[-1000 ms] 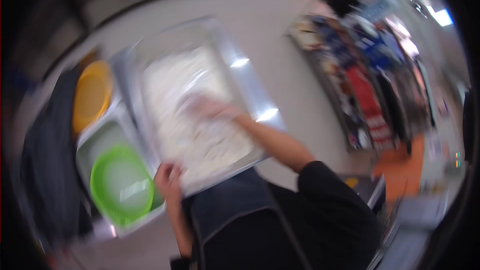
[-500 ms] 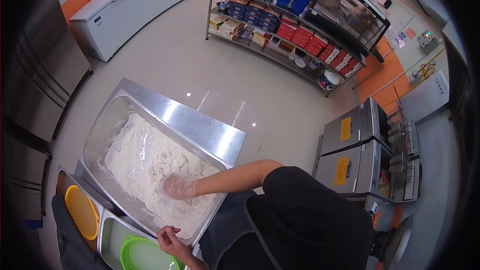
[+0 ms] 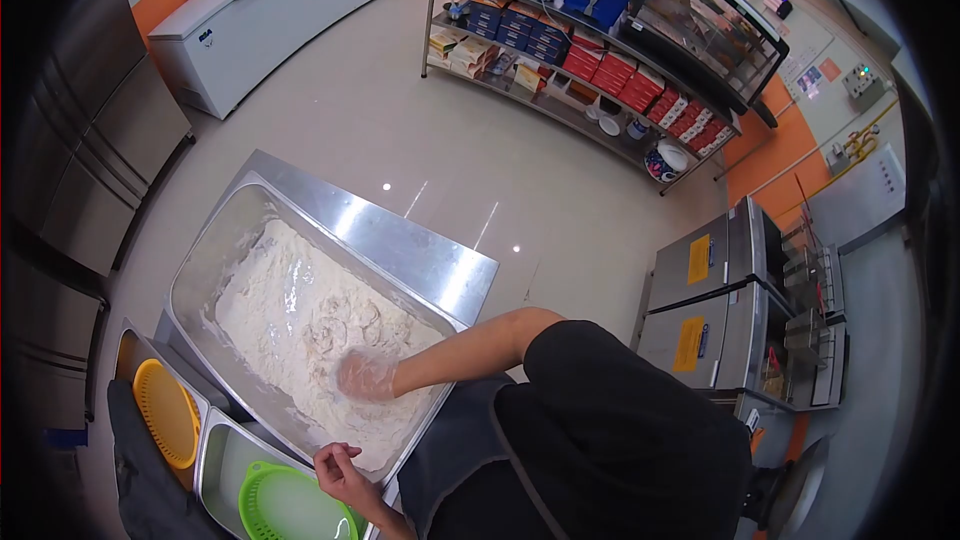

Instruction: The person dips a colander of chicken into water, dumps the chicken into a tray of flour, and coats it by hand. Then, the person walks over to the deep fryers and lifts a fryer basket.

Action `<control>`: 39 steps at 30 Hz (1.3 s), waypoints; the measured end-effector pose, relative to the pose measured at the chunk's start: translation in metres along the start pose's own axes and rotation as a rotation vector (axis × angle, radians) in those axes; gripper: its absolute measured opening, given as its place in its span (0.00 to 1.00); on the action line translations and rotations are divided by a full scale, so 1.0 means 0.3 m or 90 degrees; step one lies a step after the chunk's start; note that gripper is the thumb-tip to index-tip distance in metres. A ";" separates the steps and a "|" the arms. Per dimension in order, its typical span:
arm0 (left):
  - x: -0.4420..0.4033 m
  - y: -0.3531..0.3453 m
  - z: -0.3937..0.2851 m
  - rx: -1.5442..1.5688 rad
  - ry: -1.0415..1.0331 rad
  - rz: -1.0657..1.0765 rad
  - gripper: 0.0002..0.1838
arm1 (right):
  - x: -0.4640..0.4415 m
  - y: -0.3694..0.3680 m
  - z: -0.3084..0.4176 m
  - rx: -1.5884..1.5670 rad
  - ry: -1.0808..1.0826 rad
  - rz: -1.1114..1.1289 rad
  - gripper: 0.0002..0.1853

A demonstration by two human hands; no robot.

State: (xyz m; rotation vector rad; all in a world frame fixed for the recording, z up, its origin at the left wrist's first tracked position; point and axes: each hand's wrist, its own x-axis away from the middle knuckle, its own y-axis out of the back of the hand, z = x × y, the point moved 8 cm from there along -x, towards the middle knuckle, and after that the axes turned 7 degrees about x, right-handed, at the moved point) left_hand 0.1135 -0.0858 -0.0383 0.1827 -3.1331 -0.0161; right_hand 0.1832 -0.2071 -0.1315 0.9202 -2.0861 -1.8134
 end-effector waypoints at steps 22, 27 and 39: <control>-0.009 -0.008 -0.013 0.038 -0.001 0.003 0.05 | 0.054 -0.120 -0.033 -0.275 0.091 0.235 0.09; -0.009 0.003 -0.014 0.016 0.067 -0.008 0.05 | 0.097 -0.089 -0.052 -0.223 0.175 0.385 0.17; -0.017 0.028 0.007 0.061 -0.010 -0.011 0.03 | 0.096 -0.009 -0.217 -0.283 0.060 0.553 0.22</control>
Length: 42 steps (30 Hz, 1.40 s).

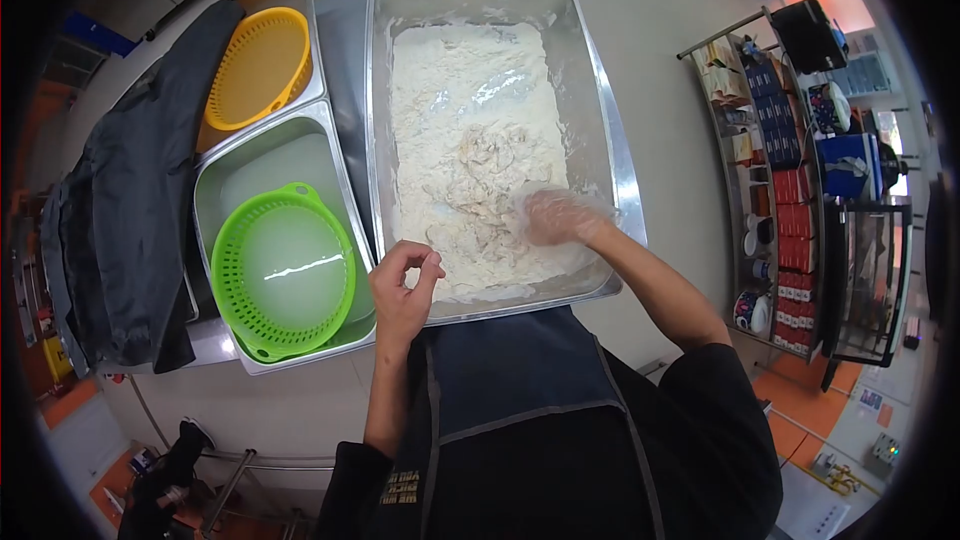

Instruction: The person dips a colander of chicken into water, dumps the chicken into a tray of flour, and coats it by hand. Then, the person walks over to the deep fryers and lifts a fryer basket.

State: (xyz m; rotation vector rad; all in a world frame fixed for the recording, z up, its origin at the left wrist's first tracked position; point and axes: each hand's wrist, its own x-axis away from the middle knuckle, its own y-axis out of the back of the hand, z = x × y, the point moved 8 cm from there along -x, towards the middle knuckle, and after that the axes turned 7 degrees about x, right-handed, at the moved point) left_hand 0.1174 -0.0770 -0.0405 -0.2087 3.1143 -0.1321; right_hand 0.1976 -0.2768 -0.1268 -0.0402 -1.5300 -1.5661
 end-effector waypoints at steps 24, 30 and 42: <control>-0.013 0.004 -0.011 -0.024 -0.006 -0.003 0.04 | -0.097 0.099 0.080 -0.233 0.074 -0.066 0.08; -0.043 -0.002 -0.017 -0.042 0.005 0.000 0.04 | -0.031 0.208 0.023 -0.715 0.033 -0.108 0.16; -0.031 0.020 -0.007 0.031 -0.016 -0.023 0.03 | -0.079 0.240 0.116 -0.862 0.087 -0.065 0.16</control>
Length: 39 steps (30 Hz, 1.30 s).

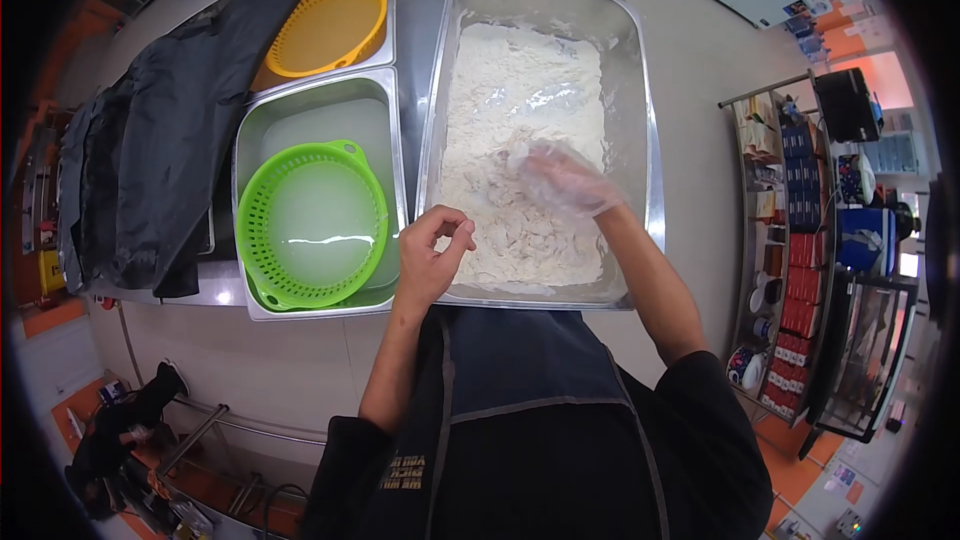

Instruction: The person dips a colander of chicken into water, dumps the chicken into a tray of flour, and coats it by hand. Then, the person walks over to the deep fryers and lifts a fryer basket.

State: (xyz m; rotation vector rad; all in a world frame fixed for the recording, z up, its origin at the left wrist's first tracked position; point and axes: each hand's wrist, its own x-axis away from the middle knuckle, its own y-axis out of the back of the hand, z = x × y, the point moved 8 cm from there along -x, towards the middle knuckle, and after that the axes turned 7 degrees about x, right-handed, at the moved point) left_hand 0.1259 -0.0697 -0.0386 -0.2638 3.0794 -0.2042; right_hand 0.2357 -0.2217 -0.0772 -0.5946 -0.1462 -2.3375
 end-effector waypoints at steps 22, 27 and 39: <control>0.001 0.002 -0.011 -0.023 -0.020 0.003 0.04 | -0.022 -0.312 -0.254 0.821 0.021 0.263 0.23; -0.002 0.005 -0.015 -0.041 -0.028 -0.001 0.03 | 0.041 -0.110 -0.232 0.856 0.021 0.210 0.26; 0.009 0.027 0.019 0.155 0.058 -0.011 0.04 | 0.072 -0.041 -0.230 0.915 -0.076 0.113 0.44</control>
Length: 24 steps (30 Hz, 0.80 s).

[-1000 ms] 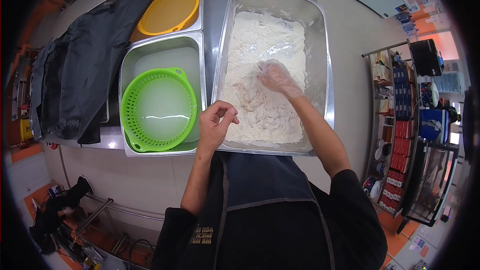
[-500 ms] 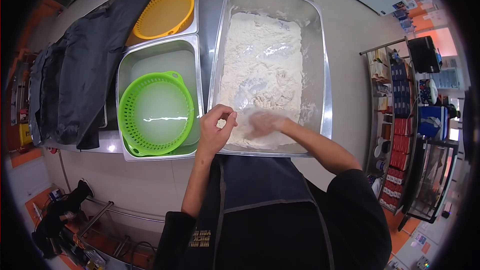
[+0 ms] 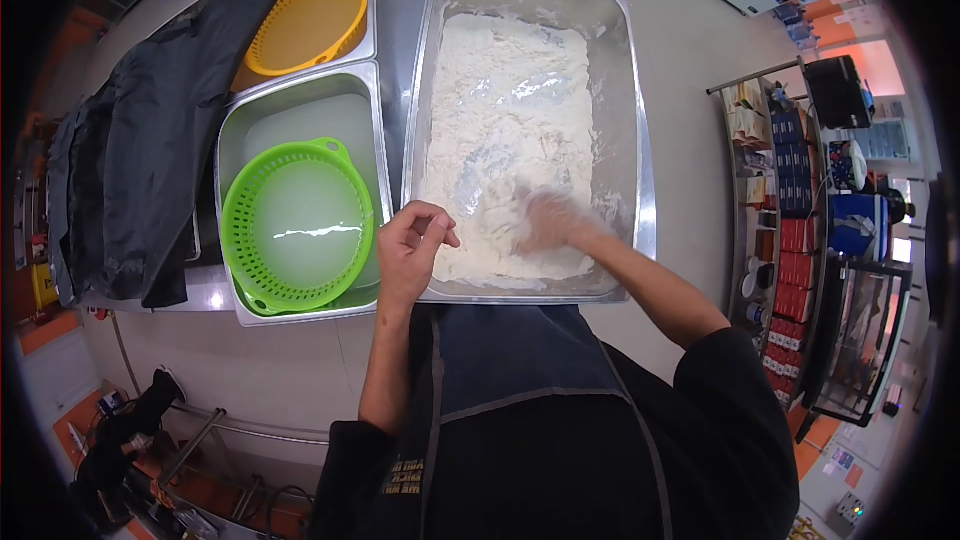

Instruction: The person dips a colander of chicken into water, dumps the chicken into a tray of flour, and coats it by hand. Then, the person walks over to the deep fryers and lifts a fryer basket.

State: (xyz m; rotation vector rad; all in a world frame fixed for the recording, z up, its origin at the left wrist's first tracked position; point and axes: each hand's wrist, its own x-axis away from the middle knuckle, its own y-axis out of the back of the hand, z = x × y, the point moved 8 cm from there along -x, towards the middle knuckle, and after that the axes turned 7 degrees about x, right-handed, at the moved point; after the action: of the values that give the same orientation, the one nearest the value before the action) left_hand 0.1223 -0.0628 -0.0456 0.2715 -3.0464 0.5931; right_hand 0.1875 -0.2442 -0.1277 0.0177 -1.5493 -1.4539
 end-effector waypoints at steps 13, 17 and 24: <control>0.004 0.021 -0.015 0.038 -0.005 -0.010 0.04 | 0.052 0.229 -0.133 -0.499 -0.230 -0.201 0.29; 0.002 0.020 -0.011 0.042 0.000 -0.005 0.04 | 0.112 0.157 -0.203 -0.229 -0.232 -0.152 0.35; 0.000 0.015 -0.019 0.053 -0.008 -0.004 0.04 | 0.047 -0.052 0.148 -0.216 -0.113 0.049 0.28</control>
State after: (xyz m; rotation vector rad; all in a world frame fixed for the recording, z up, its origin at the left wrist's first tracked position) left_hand 0.1215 -0.0565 -0.0420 0.2877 -3.0353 0.7228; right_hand 0.1432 -0.2234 -0.1227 -0.3773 -1.4064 -1.6734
